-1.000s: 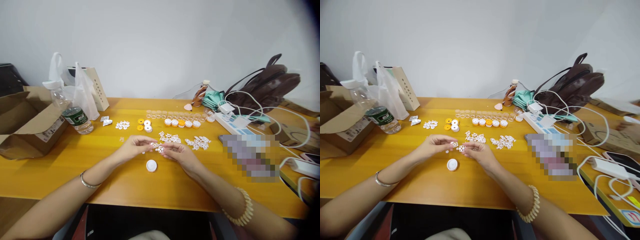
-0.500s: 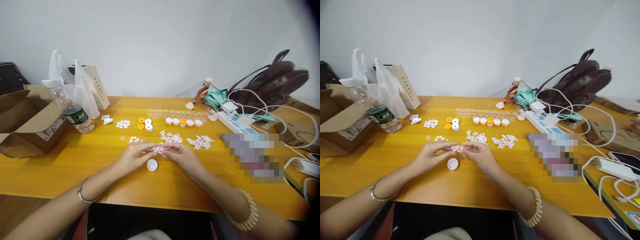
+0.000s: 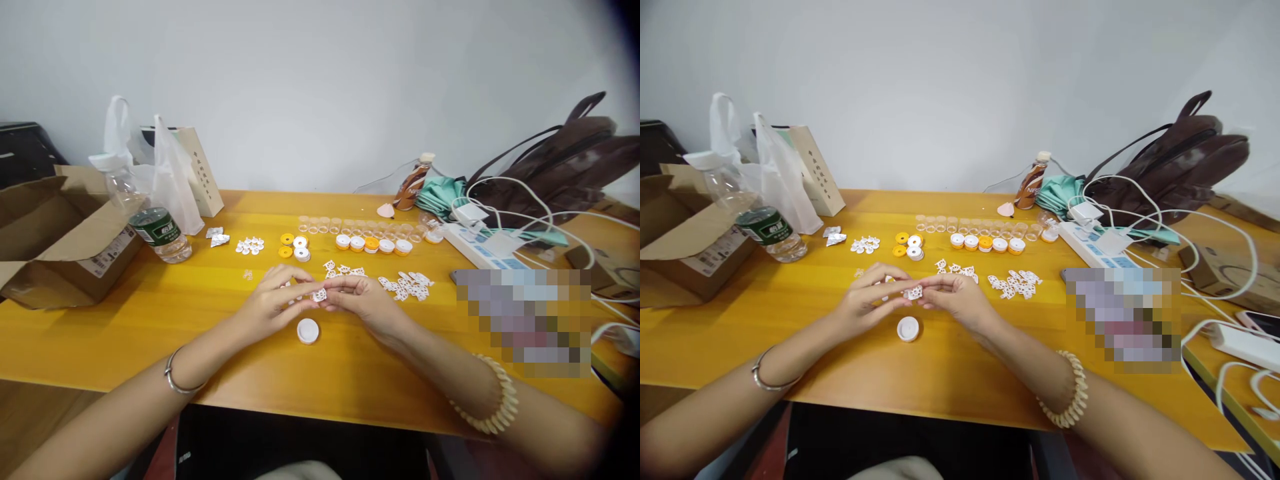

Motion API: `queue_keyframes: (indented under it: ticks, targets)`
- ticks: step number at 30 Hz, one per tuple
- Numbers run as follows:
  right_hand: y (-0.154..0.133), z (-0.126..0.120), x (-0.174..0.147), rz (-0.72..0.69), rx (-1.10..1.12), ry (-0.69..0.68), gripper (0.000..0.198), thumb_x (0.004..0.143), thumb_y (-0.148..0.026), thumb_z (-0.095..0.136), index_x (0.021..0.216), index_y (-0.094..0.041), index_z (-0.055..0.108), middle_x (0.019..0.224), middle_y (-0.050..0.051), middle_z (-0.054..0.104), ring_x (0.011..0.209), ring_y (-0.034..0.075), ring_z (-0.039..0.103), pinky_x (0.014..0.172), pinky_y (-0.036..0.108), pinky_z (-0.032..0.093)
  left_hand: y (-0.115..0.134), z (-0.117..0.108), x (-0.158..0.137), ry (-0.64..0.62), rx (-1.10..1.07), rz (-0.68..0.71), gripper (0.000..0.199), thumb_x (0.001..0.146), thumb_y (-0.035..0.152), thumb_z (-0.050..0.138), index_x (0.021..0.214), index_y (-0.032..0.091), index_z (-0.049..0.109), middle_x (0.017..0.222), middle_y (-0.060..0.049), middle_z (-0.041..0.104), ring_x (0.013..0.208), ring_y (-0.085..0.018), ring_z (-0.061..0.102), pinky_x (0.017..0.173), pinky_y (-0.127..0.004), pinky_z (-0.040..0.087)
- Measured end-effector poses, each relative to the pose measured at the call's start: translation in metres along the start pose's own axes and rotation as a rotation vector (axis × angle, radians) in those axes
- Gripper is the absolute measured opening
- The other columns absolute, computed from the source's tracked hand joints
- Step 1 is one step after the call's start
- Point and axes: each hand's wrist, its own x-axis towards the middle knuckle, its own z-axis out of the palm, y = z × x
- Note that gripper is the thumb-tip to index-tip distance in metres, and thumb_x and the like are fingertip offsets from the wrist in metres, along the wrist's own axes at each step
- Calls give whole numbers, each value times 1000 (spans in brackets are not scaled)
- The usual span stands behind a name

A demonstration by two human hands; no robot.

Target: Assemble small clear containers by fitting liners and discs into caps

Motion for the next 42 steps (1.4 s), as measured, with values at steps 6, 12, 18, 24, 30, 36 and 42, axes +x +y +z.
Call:
queue_keyframes:
  ticks: [6,12,18,24,30,36,42]
  targets:
    - [-5,2,-5,-5,32,10,20,59,-26,76,77,-19,70,73,1,70,65,10,64,73,27,52,1,4,-1,0,-31,-8,30,85,18,55,114,23,58,96,-6,63,83,-14,57,73,-28,45]
    - [0,2,-4,-33,35,42,18,61,-26,76,76,-19,69,72,0,70,65,10,64,72,24,52,6,3,-2,24,36,-30,26,83,19,57,108,18,59,95,-8,65,84,-14,60,74,-28,48]
    - [0,2,-5,-8,73,43,22,59,-27,77,77,-18,69,73,1,71,66,12,66,73,26,54,6,5,-4,32,44,-32,25,84,19,55,109,17,59,93,-8,66,80,-13,60,72,-27,49]
    - [-2,1,-6,5,59,25,19,62,-28,76,78,-19,71,75,2,71,67,11,65,72,24,53,7,4,-3,47,82,-16,26,83,19,57,108,19,60,92,-6,65,79,-13,60,70,-27,46]
    - [0,2,-6,-16,22,28,18,63,-29,75,77,-19,71,72,1,70,63,9,63,68,23,52,9,4,-3,38,129,11,25,82,20,58,107,19,59,95,-6,66,84,-14,61,72,-28,44]
    - [1,2,-6,-23,21,31,18,63,-30,75,77,-20,71,71,0,70,64,10,63,72,25,51,10,6,-3,27,112,-14,24,81,19,60,104,17,59,91,-5,67,80,-13,60,71,-27,44]
    - [2,6,-7,-67,41,36,16,64,-27,75,76,-18,69,70,0,69,63,10,63,69,24,51,11,6,-4,40,64,-41,27,82,17,58,108,17,59,93,-6,66,81,-13,60,72,-26,44]
